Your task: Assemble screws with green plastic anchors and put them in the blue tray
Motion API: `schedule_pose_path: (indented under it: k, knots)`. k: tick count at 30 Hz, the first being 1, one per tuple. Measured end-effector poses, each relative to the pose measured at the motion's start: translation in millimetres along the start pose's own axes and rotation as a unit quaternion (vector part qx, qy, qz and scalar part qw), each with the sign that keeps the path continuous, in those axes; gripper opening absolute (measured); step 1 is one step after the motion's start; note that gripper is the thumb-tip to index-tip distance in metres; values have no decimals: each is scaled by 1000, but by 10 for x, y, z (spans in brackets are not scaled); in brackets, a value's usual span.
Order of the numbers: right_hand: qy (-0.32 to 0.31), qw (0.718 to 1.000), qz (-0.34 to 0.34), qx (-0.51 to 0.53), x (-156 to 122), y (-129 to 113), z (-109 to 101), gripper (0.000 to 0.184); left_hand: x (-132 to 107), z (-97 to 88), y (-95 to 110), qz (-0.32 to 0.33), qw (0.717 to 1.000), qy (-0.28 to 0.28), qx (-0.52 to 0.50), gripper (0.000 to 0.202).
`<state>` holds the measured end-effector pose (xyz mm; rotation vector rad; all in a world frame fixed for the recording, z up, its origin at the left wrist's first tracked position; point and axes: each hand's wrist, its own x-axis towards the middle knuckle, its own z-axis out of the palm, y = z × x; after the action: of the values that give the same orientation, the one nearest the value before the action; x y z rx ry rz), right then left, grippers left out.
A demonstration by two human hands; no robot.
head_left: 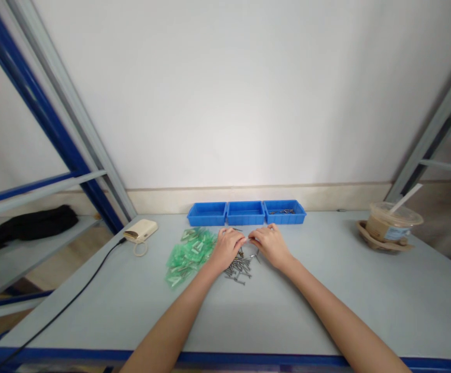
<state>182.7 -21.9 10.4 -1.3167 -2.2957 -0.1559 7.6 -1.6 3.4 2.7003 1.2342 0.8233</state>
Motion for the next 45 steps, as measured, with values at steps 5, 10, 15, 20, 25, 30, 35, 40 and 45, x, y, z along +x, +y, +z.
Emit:
schedule_pose_path:
  k: [5,10,15,20,25,30,35,40,45]
  knots:
    - [-5,1000,2,1,-8,2,-65,20,8,-1,28,-17,1000,11,-23,19]
    - [-7,1000,-12,15,-20,8,-34,16,16,-12,18,-23,999,5,-36,22]
    - [-21,999,-11,45,-8,47,15,15,11,4,22,-30,999,6,-40,20]
    - [-21,997,-20,66,-15,54,16,20,13,0,22,-28,998,-4,-54,19]
    - [-27,997,-11,66,-20,44,17,20,24,13,4,-51,997,10,-56,22]
    - [-25,999,-8,48,-16,49,-25,21,24,38,-7,-51,996,1,-72,24]
    - [-22,998,-5,51,-24,48,-17,22,25,28,-1,-42,996,-2,-76,28]
    - [-34,998,-22,52,-19,46,6,12,19,29,11,-31,997,-21,-63,39]
    - [-36,998,-28,46,-15,51,-38,20,12,36,6,-25,997,-10,-76,23]
